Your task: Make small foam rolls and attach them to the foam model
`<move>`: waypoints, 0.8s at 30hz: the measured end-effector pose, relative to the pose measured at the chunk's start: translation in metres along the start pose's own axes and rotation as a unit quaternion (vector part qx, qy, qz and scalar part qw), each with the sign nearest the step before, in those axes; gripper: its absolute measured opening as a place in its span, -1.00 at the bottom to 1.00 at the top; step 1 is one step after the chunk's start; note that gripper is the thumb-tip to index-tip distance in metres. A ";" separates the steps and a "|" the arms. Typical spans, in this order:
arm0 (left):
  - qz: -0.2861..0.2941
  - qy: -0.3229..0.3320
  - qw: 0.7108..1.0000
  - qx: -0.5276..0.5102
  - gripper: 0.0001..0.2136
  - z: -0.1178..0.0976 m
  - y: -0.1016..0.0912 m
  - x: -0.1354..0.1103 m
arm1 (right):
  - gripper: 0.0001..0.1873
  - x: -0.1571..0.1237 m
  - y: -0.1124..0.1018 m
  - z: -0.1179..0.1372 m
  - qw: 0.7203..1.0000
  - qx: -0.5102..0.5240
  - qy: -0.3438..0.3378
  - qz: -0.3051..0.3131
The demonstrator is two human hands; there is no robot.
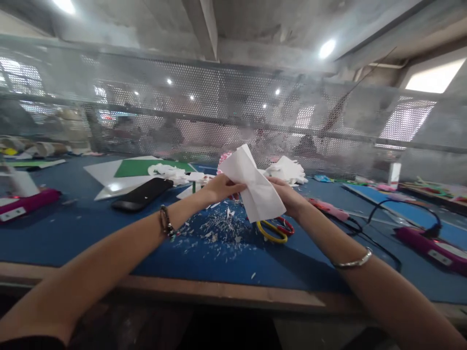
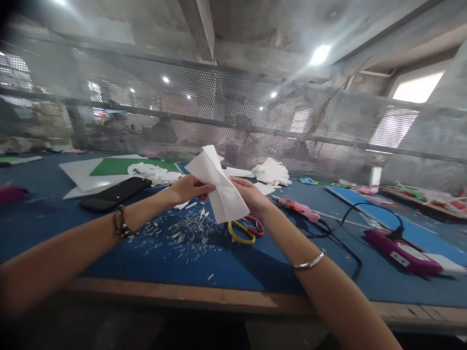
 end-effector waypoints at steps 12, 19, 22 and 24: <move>-0.236 0.039 0.970 0.041 -0.86 0.006 -0.064 -0.021 | -0.79 0.001 -0.029 -0.007 0.987 0.086 -0.034 -0.129; -0.257 0.111 0.958 0.057 -0.89 -0.023 -0.068 -0.029 | -0.32 -0.012 -0.014 0.031 0.979 -0.031 -0.159 -0.125; -0.248 0.138 0.957 0.062 -0.88 -0.031 -0.068 -0.032 | -0.12 -0.029 0.000 0.066 0.944 -0.157 -0.265 -0.117; -0.244 0.153 0.956 0.062 -0.89 -0.035 -0.067 -0.033 | -0.25 -0.030 0.011 0.069 0.943 -0.212 -0.241 -0.085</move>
Point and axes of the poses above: each hand's wrist, its own x-axis towards the middle knuckle, its own y-axis out of the palm, z = x × y, the point moved 10 cm from there along x, towards the middle knuckle, and after that the axes turned 1 degree about y, right-handed, at the moved point
